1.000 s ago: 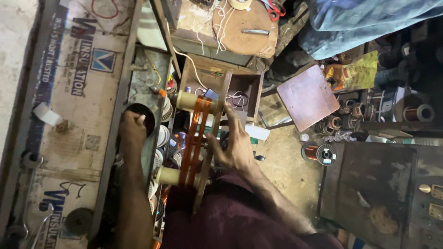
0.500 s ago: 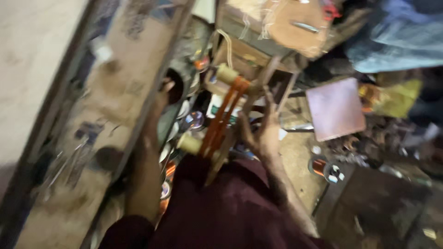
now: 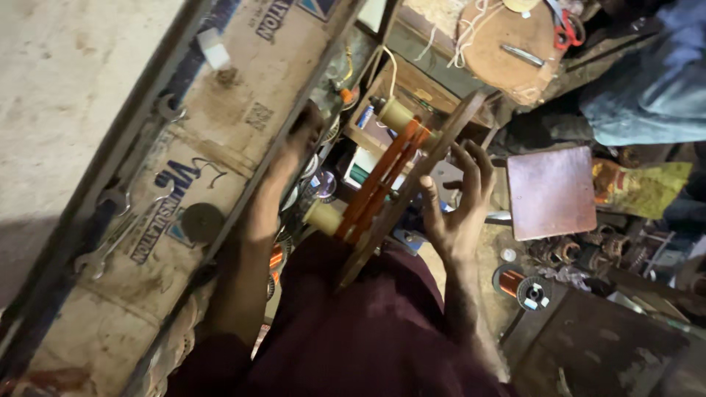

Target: The person operates a manual wire-winding machine to wrap copper wire onto a cylindrical bobbin. They repeatedly pull a lever to rotate the bobbin while guiding the wire with their hands. The person adjusts the wire path and occasionally pauses to reposition the bobbin or wire.

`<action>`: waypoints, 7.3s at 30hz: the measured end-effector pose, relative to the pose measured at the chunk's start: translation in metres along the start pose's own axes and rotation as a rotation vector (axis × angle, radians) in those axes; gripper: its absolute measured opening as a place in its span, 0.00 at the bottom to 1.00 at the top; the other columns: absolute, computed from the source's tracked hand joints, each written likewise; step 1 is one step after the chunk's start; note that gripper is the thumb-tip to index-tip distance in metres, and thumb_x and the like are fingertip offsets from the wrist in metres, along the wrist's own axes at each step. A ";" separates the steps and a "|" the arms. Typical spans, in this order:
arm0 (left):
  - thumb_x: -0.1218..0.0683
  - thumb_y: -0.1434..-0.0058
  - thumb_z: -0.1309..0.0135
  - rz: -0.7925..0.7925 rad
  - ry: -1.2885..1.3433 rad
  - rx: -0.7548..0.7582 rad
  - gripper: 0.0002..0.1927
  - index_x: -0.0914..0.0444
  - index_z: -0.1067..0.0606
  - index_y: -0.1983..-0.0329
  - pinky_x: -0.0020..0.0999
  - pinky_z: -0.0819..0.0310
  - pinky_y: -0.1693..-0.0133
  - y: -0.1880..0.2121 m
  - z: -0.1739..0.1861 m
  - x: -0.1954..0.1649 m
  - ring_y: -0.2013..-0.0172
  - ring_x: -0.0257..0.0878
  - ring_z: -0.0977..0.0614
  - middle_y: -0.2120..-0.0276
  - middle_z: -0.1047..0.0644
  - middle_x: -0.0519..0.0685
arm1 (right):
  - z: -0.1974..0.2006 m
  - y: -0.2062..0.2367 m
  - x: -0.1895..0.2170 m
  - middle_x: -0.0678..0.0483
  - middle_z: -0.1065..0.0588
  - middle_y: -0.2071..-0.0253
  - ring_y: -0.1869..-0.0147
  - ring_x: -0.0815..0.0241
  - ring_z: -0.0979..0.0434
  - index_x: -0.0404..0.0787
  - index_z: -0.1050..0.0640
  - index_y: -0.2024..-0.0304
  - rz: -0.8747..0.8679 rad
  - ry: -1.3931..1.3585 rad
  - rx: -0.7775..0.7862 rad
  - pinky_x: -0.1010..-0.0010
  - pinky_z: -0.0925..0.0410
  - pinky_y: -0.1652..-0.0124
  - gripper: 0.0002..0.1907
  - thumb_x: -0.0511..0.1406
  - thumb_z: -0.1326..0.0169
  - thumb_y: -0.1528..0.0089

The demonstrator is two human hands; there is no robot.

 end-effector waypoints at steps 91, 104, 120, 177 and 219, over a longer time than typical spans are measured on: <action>0.62 0.40 0.38 0.485 0.235 0.307 0.14 0.69 0.18 0.51 0.27 0.22 0.56 0.040 -0.104 0.010 0.60 0.35 0.16 0.59 0.16 0.52 | -0.018 -0.029 0.002 0.46 0.28 0.41 0.32 0.41 0.35 0.37 0.20 0.59 0.086 -0.018 0.083 0.52 0.37 0.35 0.08 0.30 0.36 0.41; 0.73 0.33 0.48 -0.245 -0.110 0.509 0.22 0.65 0.38 0.41 0.31 0.18 0.51 0.051 -0.134 -0.066 0.54 0.37 0.16 0.57 0.22 0.52 | -0.017 -0.034 -0.002 0.47 0.28 0.40 0.33 0.42 0.36 0.36 0.21 0.57 0.051 -0.043 0.083 0.53 0.38 0.36 0.09 0.27 0.41 0.40; 0.70 0.38 0.41 -0.134 0.017 0.449 0.39 0.59 0.45 0.28 0.29 0.22 0.61 0.038 -0.125 -0.060 0.59 0.37 0.15 0.59 0.19 0.54 | -0.019 -0.027 -0.001 0.46 0.30 0.37 0.30 0.40 0.37 0.39 0.21 0.54 0.132 -0.056 0.077 0.50 0.39 0.34 0.16 0.32 0.33 0.44; 0.69 0.32 0.44 -0.331 -0.173 0.345 0.23 0.63 0.46 0.50 0.29 0.20 0.58 0.054 -0.123 -0.066 0.59 0.38 0.16 0.60 0.23 0.55 | -0.028 -0.028 0.000 0.48 0.27 0.42 0.32 0.44 0.37 0.39 0.21 0.61 0.117 0.003 0.057 0.53 0.41 0.35 0.08 0.30 0.35 0.40; 0.49 0.30 0.47 -0.108 -0.464 0.097 0.17 0.66 0.24 0.70 0.45 0.35 0.73 0.272 0.064 0.136 0.80 0.50 0.24 0.81 0.26 0.55 | -0.074 0.219 -0.212 0.29 0.25 0.68 0.64 0.28 0.23 0.15 0.64 0.33 -0.543 0.290 0.291 0.44 0.32 0.61 0.52 0.35 0.44 0.40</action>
Point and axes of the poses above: each hand's wrist, its own y-axis away from the middle knuckle, its own z-axis out of the back of the hand, x = y × z, the point moved 7 cm from there along -y, towards the middle knuckle
